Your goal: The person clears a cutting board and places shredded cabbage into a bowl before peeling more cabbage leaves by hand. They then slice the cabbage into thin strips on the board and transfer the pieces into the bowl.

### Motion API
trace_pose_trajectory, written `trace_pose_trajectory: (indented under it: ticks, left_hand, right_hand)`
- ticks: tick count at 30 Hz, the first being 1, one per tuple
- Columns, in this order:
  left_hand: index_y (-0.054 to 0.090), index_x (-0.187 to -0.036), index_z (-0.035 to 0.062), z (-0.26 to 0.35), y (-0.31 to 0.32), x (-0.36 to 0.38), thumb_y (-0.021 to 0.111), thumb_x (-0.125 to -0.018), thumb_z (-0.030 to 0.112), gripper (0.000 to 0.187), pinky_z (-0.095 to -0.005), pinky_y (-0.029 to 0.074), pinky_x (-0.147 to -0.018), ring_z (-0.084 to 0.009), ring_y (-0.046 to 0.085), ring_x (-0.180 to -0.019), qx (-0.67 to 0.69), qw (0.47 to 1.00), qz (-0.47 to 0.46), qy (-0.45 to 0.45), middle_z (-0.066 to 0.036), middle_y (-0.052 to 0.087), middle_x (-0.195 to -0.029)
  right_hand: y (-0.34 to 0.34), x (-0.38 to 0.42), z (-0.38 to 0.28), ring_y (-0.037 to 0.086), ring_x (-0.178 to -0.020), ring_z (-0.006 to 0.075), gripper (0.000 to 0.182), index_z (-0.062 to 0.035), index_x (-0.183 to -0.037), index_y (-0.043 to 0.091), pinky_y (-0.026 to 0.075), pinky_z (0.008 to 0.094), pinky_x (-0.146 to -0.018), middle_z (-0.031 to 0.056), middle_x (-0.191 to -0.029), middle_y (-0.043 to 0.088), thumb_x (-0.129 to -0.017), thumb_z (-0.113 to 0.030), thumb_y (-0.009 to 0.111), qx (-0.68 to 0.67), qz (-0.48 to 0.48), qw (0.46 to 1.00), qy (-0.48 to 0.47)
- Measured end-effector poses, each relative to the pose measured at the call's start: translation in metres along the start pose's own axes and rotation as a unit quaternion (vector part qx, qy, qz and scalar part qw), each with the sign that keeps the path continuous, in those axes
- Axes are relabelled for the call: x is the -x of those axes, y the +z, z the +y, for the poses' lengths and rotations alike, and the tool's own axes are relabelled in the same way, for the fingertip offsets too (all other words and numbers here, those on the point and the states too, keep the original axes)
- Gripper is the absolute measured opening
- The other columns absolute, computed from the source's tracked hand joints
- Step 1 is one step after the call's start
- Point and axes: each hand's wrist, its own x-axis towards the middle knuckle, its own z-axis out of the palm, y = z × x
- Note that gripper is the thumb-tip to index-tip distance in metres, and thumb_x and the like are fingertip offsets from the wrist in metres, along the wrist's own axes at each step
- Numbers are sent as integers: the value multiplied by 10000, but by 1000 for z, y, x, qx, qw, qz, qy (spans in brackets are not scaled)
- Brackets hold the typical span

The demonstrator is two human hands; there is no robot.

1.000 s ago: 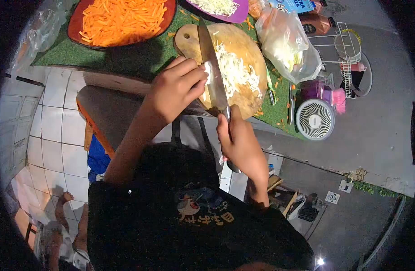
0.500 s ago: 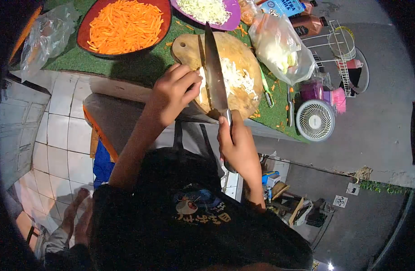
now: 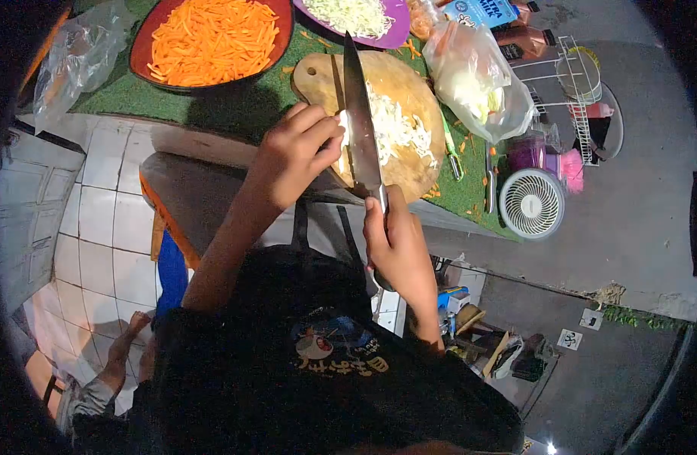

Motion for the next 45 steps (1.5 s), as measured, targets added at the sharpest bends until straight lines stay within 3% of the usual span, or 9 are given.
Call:
trace_pose_trajectory:
  ticks: [2, 4, 7, 10, 20, 25, 31, 43, 45]
  left_hand:
    - [671, -899, 24, -1, -2, 0, 736, -776, 2, 141, -393, 534, -807, -320, 650, -946, 4, 999, -36, -40, -127, 649, -948]
    - [671, -907, 15, -2, -3, -1, 732, -778, -2, 144, -392, 531, -805, -323, 646, -941, 11, 998, -42, -40, -130, 649, -946]
    - [672, -928, 2, -5, -4, -1, 726, -780, -5, 157, -393, 528, -803, -330, 639, -934, 28, 997, -52, -39, -141, 649, -948]
    - [675, -949, -3, -5, -4, -2, 725, -781, 0, 176, -400, 526, -804, -340, 632, -935, 34, 997, -52, -35, -153, 649, -956]
    - [670, -956, -3, -6, -5, -2, 724, -798, 21, 168, -401, 519, -816, -350, 626, -943, 36, 996, -68, -38, -152, 649, -974]
    - [595, -890, 13, -8, -1, -3, 702, -791, -4, 146, -418, 483, -742, -335, 564, -843, 34, 999, -36, -2, -130, 547, -859]
    - [646, -898, 20, -5, -8, -2, 753, -772, 12, 166, -387, 523, -833, -318, 634, -971, 4, 996, -83, -44, -129, 623, -999]
    - [593, -920, 27, -10, 2, 4, 762, -738, -4, 250, -421, 512, -815, -360, 602, -927, 5, 999, 4, 33, -125, 569, -984]
    - [592, -909, 25, -10, 1, 3, 745, -756, 1, 218, -422, 511, -798, -359, 599, -894, 6, 999, -3, 37, -126, 562, -961]
  right_hand:
    - [0, -1, 1, 552, -688, 544, 195, 16, -1030, 436, 389, 558, -575, 296, -657, 565, -1024, -161, 517, -1, -4, 1000, 4]
    - [0, -1, 6, 506, -417, 144, 199, -15, -1019, 437, 401, 330, -411, 59, -555, 518, -1066, -206, 471, 42, -3, 999, -28]
    - [-6, -2, -3, 484, -416, 122, 203, -24, -1022, 418, 395, 302, -397, 30, -564, 481, -1073, -216, 457, -40, -53, 997, 46]
    - [-5, -8, 13, 530, -390, 205, 203, 5, -1017, 411, 399, 375, -405, 133, -557, 537, -1044, -173, 504, -48, -58, 997, 35]
    - [-18, -24, 2, 546, -403, 179, 213, 12, -995, 400, 433, 340, -389, 89, -550, 507, -1048, -172, 491, -102, -137, 982, 81]
    - [-13, -18, -4, 567, -405, 245, 260, 36, -981, 409, 445, 388, -403, 190, -584, 569, -1041, -196, 509, -17, -97, 994, 46]
    - [-2, -11, 11, 571, -680, 527, 209, 35, -973, 446, 416, 556, -590, 306, -674, 577, -1018, -153, 525, 34, 2, 999, -11]
    - [2, -5, 9, 578, -622, 501, 186, 7, -1016, 438, 409, 518, -541, 280, -648, 573, -1022, -158, 525, -18, -1, 1000, -19]
    - [-1, -7, 7, 597, -531, 405, 185, 5, -1018, 435, 431, 480, -507, 228, -615, 565, -1030, -161, 516, -39, -25, 999, -3]
